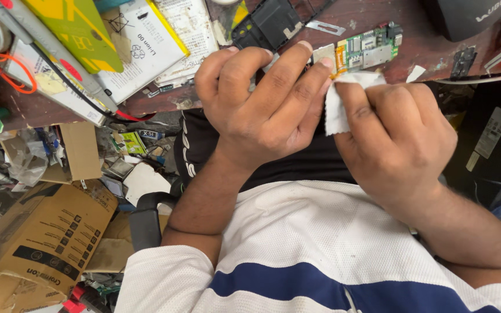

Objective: The person solders a component onto a disassembled mobile phone mainboard using a soldering iron, then cleans the board with a tissue. They probe the board with multimeter test leads, place the board back into the phone housing, attach the battery cover, and press the keypad to test the phone.

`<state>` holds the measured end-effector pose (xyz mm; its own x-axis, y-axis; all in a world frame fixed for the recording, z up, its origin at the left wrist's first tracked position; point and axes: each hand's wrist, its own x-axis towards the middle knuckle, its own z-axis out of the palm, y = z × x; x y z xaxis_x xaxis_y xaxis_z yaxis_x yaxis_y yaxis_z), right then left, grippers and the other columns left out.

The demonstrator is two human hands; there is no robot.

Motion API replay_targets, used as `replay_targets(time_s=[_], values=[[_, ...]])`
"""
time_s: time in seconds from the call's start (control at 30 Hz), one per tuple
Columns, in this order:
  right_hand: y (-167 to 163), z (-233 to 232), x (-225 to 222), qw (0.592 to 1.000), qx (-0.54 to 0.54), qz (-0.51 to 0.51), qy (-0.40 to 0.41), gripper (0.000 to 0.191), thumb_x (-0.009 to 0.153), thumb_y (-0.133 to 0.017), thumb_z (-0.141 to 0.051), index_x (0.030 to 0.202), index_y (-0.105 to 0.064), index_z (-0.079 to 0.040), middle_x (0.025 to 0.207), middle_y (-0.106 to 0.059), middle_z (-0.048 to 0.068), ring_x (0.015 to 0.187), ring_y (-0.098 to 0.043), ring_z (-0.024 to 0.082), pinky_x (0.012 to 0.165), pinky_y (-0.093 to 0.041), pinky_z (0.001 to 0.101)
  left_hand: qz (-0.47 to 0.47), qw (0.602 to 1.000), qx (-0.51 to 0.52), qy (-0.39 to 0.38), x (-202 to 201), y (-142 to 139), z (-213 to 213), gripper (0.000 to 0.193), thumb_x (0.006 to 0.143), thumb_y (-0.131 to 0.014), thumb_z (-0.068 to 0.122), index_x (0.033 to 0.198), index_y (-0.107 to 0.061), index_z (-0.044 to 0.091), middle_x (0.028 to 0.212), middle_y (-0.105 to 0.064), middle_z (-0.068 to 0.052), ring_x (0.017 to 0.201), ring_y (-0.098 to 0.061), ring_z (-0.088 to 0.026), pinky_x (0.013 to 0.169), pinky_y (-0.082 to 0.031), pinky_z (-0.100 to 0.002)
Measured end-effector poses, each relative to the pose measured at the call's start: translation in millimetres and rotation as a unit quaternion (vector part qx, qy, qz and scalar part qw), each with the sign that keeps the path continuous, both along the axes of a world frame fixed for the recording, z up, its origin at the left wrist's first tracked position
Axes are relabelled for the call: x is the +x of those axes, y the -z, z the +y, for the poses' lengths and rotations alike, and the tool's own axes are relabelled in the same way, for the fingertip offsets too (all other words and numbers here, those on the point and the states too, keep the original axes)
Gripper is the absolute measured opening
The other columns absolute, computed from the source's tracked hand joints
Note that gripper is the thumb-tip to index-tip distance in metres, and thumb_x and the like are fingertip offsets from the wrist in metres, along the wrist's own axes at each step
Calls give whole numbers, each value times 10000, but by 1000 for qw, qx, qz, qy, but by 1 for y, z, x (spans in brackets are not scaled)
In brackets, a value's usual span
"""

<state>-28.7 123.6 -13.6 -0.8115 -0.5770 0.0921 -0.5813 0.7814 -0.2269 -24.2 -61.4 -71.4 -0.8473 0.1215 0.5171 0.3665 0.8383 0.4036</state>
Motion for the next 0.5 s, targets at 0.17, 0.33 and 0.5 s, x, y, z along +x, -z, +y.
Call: replay_targets(time_s=[0.17,0.33,0.5], values=[[5,2,4,1000,-29,2,6,349,911,-806,-2,1252,-736,-29,975,-593,52,857,-600,218,706,-503,322,8,1000,9,-2,-1,0,0,149,933,-755,236,1055,-800,162,1128,-679,56,993,-542,-189,988,-367,-410],[6,1,4,1000,3,12,12,374,852,-810,-27,1222,-756,-27,970,-593,58,857,-586,241,704,-493,352,6,1000,11,-4,-1,0,-1,156,939,-751,224,1074,-798,163,1130,-678,54,989,-544,-189,987,-361,-406],[-1,-4,2,1000,13,-3,18,403,903,-824,-77,1294,-729,-49,956,-579,44,855,-577,219,709,-493,325,18,1000,9,-6,-3,0,-1,162,929,-758,228,1072,-801,164,1124,-680,57,985,-547,-184,988,-361,-407]])
